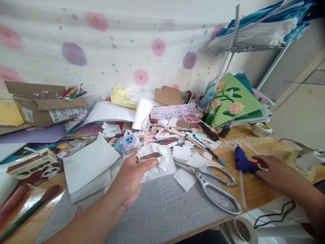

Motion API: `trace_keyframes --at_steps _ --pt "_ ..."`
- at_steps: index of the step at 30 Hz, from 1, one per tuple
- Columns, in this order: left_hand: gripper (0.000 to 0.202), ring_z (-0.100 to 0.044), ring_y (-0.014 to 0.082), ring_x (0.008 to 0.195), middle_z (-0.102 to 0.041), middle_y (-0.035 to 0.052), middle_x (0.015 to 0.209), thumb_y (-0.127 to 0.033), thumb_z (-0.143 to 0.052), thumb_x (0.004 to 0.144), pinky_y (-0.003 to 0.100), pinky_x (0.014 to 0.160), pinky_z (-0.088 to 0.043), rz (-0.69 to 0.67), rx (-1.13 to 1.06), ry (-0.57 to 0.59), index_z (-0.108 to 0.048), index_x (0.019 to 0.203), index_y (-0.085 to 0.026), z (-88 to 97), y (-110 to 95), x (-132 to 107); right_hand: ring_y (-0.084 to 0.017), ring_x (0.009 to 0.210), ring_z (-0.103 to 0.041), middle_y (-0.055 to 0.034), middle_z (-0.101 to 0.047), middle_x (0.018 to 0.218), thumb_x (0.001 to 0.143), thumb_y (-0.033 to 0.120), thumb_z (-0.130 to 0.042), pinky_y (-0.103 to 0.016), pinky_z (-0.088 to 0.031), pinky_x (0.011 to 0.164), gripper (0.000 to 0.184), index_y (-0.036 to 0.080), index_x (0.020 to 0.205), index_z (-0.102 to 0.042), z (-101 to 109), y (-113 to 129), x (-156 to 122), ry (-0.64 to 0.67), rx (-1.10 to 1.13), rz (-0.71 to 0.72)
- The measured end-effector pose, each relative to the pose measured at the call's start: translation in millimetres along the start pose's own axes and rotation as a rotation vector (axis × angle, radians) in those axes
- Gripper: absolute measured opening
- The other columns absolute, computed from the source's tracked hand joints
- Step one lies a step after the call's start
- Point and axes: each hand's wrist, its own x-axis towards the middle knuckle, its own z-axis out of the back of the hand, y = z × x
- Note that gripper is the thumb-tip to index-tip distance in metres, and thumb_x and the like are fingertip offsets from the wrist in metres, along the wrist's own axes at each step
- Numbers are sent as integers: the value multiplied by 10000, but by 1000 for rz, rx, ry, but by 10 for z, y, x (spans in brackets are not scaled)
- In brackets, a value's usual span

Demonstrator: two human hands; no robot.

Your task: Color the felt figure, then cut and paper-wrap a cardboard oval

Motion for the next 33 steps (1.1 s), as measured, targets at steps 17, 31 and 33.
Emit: trace_keyframes --at_steps 17,31,33 --pt "281 -654 146 680 -741 50 881 -140 -760 674 252 669 -513 69 -6 368 -718 951 -164 11 -9 -112 -81 565 -585 9 -688 640 678 287 -835 -198 -494 578 136 191 740 -760 138 2596 -408 672 1707 -82" --pt "287 -676 205 843 -745 51 918 -157 -765 678 292 761 -510 -104 137 151 -707 958 -170 -13 37 -83 -125 526 -565 4 -643 593 692 208 -674 -238 -450 509 34 179 683 -659 118 2775 -413 186 1065 4" --pt "297 -674 211 869 -745 53 942 -164 -769 678 300 788 -509 -133 154 116 -707 968 -170 -23 48 -74 -133 545 -573 -4 -647 614 723 195 -639 -249 -456 541 30 178 705 -656 83 2785 -435 112 945 55"
